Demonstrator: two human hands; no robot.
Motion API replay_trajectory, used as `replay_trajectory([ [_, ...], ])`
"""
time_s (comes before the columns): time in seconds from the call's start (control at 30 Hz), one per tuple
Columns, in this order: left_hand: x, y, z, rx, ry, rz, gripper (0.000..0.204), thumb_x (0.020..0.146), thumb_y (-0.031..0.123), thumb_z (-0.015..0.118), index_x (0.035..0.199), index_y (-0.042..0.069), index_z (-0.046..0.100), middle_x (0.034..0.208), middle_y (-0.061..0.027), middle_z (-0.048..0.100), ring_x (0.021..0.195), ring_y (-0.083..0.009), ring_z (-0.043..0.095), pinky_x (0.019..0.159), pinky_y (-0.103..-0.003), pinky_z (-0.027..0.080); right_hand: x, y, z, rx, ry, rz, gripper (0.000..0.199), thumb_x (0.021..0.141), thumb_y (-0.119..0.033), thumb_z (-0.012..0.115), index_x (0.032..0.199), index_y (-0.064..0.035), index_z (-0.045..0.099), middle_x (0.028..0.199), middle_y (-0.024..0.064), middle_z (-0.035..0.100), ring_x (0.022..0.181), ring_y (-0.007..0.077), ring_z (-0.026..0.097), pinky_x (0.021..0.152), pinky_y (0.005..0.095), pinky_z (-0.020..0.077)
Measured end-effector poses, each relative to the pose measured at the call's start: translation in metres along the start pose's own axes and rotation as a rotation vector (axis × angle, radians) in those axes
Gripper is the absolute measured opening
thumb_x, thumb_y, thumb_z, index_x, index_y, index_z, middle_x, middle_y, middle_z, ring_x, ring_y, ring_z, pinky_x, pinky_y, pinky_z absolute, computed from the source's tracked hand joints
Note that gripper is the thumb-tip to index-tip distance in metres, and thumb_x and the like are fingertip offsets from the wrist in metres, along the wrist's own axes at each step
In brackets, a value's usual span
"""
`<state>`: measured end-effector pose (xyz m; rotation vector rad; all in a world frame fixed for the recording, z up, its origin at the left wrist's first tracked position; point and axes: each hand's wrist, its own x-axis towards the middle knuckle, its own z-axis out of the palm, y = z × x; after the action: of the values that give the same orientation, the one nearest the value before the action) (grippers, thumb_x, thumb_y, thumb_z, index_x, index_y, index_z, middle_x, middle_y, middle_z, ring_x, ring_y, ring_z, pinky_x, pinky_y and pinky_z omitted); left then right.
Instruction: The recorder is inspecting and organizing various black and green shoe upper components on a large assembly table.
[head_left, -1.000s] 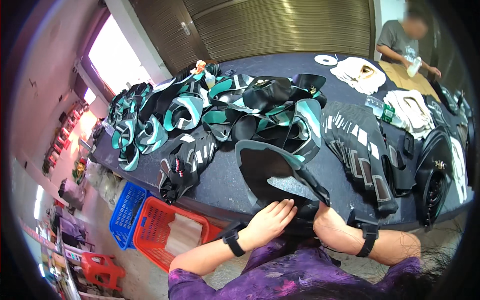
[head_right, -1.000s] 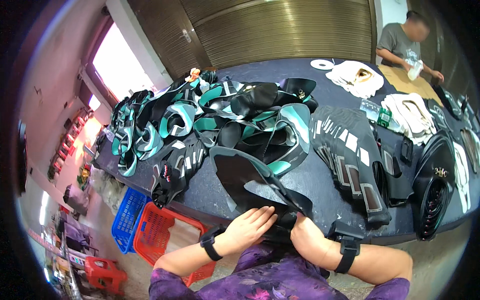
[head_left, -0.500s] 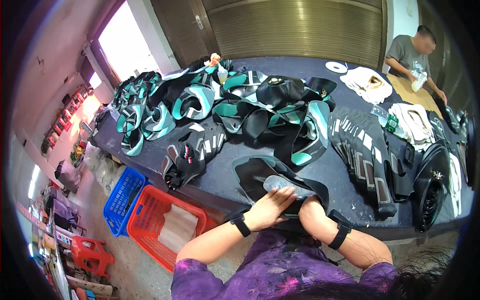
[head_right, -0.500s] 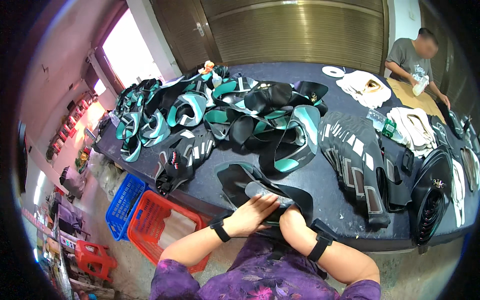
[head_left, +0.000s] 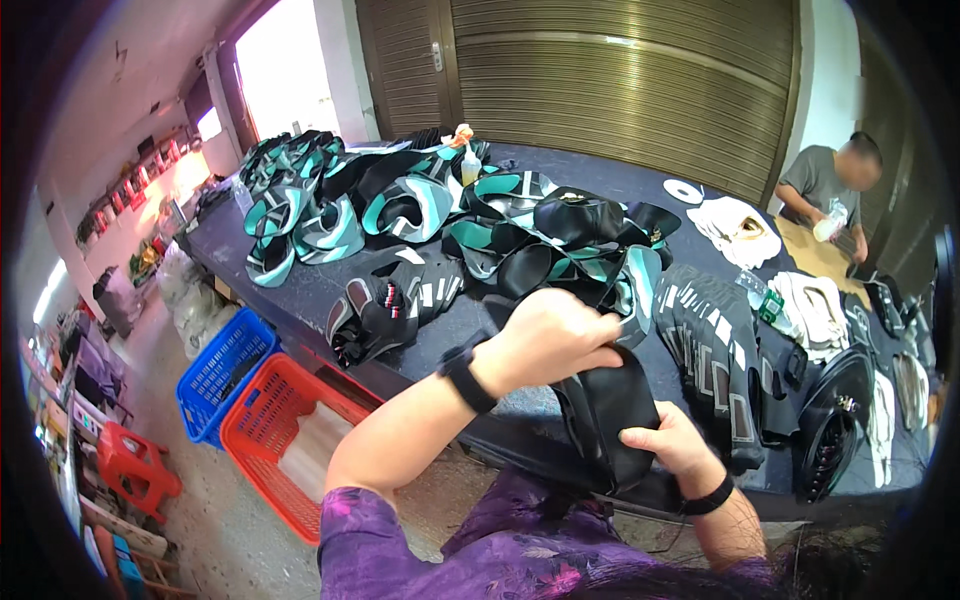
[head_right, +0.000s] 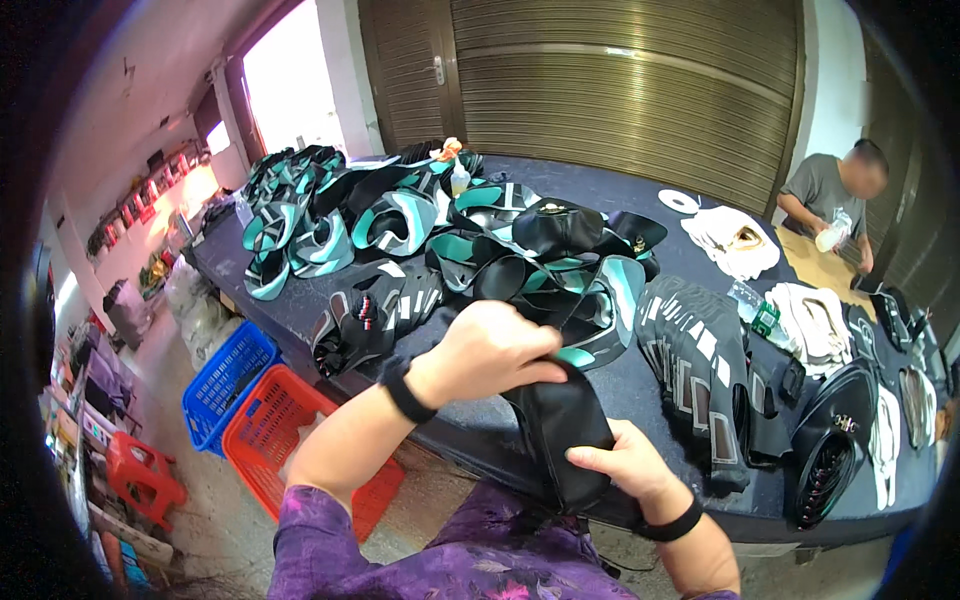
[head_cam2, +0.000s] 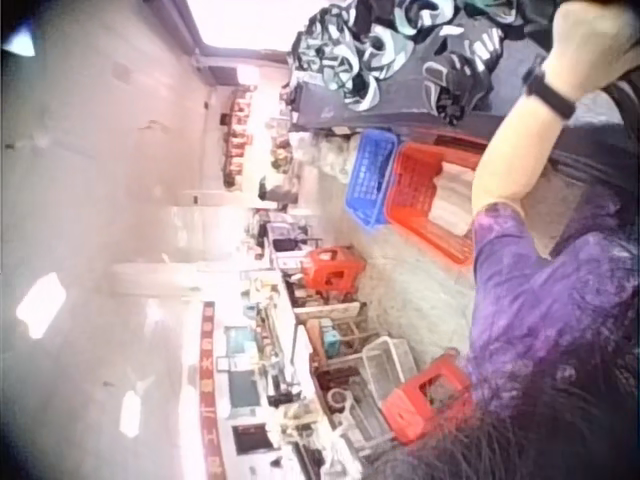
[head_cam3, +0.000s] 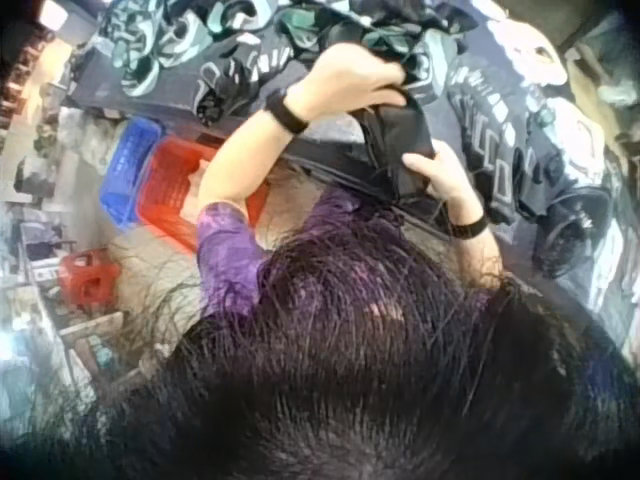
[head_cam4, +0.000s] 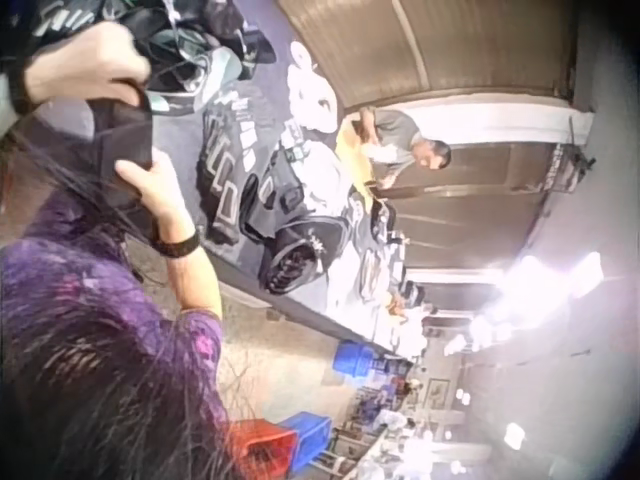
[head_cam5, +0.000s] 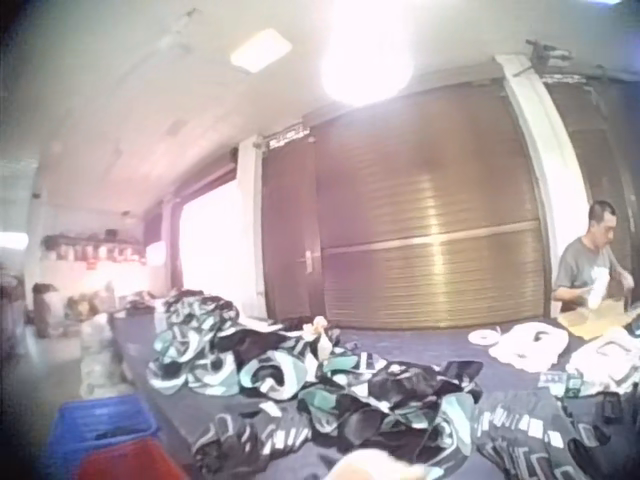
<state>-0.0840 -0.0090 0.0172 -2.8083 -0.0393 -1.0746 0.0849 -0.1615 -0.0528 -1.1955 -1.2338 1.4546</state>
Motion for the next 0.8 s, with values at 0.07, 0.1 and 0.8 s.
replay_trajectory([
  [0.07, 0.020, -0.004, 0.003, -0.024, 0.055, -0.058, 0.026, 0.066, 0.030, 0.067, 0.072, 0.010, 0.051, 0.060, -0.0041, 0.049, 0.059, -0.0233, 0.052, 0.056, -0.034, 0.040, -0.001, 0.015, 0.013, 0.376, 0.105, -0.130, 0.030, 0.073, -0.012, 0.067, 0.099, 0.0000, 0.057, 0.092, 0.0029, 0.060, 0.079, 0.0118, 0.057, 0.074, 0.0260, 0.0453],
  [0.1, 0.025, -0.005, 0.008, -0.034, 0.222, -0.099, 0.029, 0.066, 0.028, 0.068, 0.078, 0.007, 0.051, 0.072, -0.0073, 0.051, 0.071, -0.0255, 0.052, 0.065, -0.035, 0.041, 0.000, 0.022, 0.017, 0.421, 0.080, -0.187, 0.036, 0.073, -0.011, 0.066, 0.105, -0.0010, 0.054, 0.097, 0.0035, 0.059, 0.086, 0.0118, 0.055, 0.078, 0.0263, 0.0435],
  [0.8, -0.090, 0.129, 0.068, -0.595, -0.217, 0.057, 0.020, 0.072, 0.022, 0.059, 0.066, 0.009, 0.045, 0.062, -0.0036, 0.044, 0.058, -0.0201, 0.047, 0.053, -0.031, 0.039, -0.004, 0.092, -0.011, 0.897, 0.404, -0.156, 0.020, 0.081, -0.011, 0.055, 0.099, -0.0014, 0.055, 0.093, 0.0093, 0.062, 0.083, 0.0206, 0.060, 0.076, 0.0361, 0.0483],
])
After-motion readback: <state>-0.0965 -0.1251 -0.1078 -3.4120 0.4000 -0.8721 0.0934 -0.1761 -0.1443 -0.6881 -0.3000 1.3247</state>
